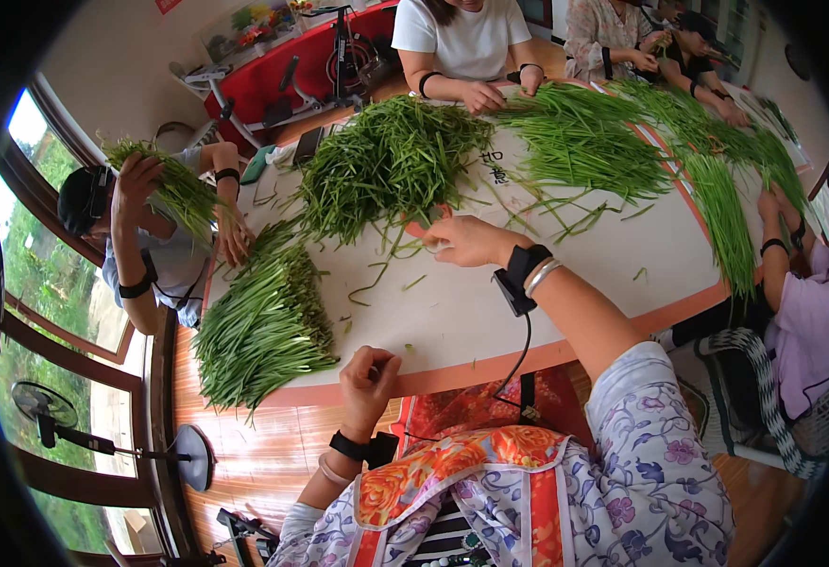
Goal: The person puts a phone into a bag, walks to a table, and sits down to clean chives. They remove the ends of the chives by hand and place the cleaned stalks into a pile on the table.
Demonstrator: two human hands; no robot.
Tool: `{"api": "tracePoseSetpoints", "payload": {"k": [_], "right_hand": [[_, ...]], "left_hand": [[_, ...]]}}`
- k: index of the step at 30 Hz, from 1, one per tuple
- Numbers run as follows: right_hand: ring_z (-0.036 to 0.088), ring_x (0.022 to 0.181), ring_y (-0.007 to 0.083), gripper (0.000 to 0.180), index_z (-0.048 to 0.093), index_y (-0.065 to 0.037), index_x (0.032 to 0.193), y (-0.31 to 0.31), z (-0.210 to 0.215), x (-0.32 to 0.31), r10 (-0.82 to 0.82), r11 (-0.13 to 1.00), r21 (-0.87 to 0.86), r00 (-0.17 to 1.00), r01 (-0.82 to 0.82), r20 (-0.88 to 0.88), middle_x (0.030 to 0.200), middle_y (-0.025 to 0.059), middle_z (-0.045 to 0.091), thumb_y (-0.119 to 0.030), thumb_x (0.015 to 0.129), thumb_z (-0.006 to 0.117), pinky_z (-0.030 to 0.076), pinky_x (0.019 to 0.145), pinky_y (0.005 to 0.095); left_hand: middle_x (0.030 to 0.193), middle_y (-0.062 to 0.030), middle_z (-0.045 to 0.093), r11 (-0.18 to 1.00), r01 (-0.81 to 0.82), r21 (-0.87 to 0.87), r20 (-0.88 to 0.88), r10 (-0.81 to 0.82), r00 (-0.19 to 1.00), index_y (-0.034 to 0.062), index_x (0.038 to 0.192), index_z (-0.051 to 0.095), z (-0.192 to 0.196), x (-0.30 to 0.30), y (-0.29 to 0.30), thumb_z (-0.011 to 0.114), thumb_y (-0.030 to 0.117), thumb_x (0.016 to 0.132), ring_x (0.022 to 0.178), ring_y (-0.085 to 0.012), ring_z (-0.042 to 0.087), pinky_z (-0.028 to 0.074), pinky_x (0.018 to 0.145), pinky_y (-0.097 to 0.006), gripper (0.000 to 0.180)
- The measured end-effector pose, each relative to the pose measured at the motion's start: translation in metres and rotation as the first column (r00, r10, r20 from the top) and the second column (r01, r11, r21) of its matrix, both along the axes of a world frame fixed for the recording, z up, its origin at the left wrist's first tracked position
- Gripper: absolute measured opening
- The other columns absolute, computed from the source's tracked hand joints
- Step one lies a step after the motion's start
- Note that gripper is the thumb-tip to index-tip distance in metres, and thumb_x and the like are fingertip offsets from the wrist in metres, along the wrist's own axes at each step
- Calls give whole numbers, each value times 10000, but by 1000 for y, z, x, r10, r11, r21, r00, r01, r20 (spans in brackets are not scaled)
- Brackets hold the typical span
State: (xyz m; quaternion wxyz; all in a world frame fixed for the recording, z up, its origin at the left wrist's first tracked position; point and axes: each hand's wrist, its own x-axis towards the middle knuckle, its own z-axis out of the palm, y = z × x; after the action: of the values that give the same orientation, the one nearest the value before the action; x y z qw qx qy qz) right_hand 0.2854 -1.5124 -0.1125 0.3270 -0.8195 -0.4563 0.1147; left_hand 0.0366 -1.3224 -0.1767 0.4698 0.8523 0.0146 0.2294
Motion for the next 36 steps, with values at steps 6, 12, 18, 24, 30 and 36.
{"api": "tracePoseSetpoints", "payload": {"k": [6,12,18,24,30,36], "right_hand": [[649,964,161,251,666,1,1104,22,-3,-19,285,903,-181,859,-389,-426,1029,94,704,-148,902,658,508,879,303],[669,929,221,287,640,11,1100,54,-18,30,-95,992,-62,968,112,230,1005,138,704,-159,869,650,515,836,321],[644,991,171,273,647,7,1135,82,-4,-23,395,873,-115,826,-473,-402,1049,80,697,-125,895,648,495,901,311],[584,1126,345,438,605,-19,1222,97,-33,23,75,997,16,996,-76,56,1226,201,610,-168,813,657,461,959,403],[595,1104,333,402,633,-51,1186,94,-25,-16,290,956,37,957,-290,4,1191,163,634,-157,799,659,468,953,400],[607,1058,345,366,656,-48,1141,87,-47,21,114,993,4,963,-118,243,1138,157,654,-157,792,657,482,918,420]], "left_hand": [[694,-56,591,999,7,31,27,-8,1000,20,795,633,2,1,0,738,51,788,589,-157,552,438,541,-267,109],[691,-64,569,997,53,56,49,-56,997,24,800,637,1,0,0,735,52,786,585,-175,548,433,537,-279,102],[691,-78,560,997,39,67,62,-43,997,35,791,629,4,-6,5,738,65,780,576,-213,553,442,532,-309,114],[682,-80,558,994,77,75,63,-82,995,28,798,634,8,-3,-1,743,74,782,572,-208,549,443,536,-308,119],[677,-86,554,992,69,105,105,-80,991,34,797,634,-1,-3,6,742,68,776,574,-221,553,433,527,-314,116],[676,-92,571,991,80,108,55,-87,995,31,773,628,9,-2,-2,738,45,762,600,-238,569,445,555,-317,112]]}}
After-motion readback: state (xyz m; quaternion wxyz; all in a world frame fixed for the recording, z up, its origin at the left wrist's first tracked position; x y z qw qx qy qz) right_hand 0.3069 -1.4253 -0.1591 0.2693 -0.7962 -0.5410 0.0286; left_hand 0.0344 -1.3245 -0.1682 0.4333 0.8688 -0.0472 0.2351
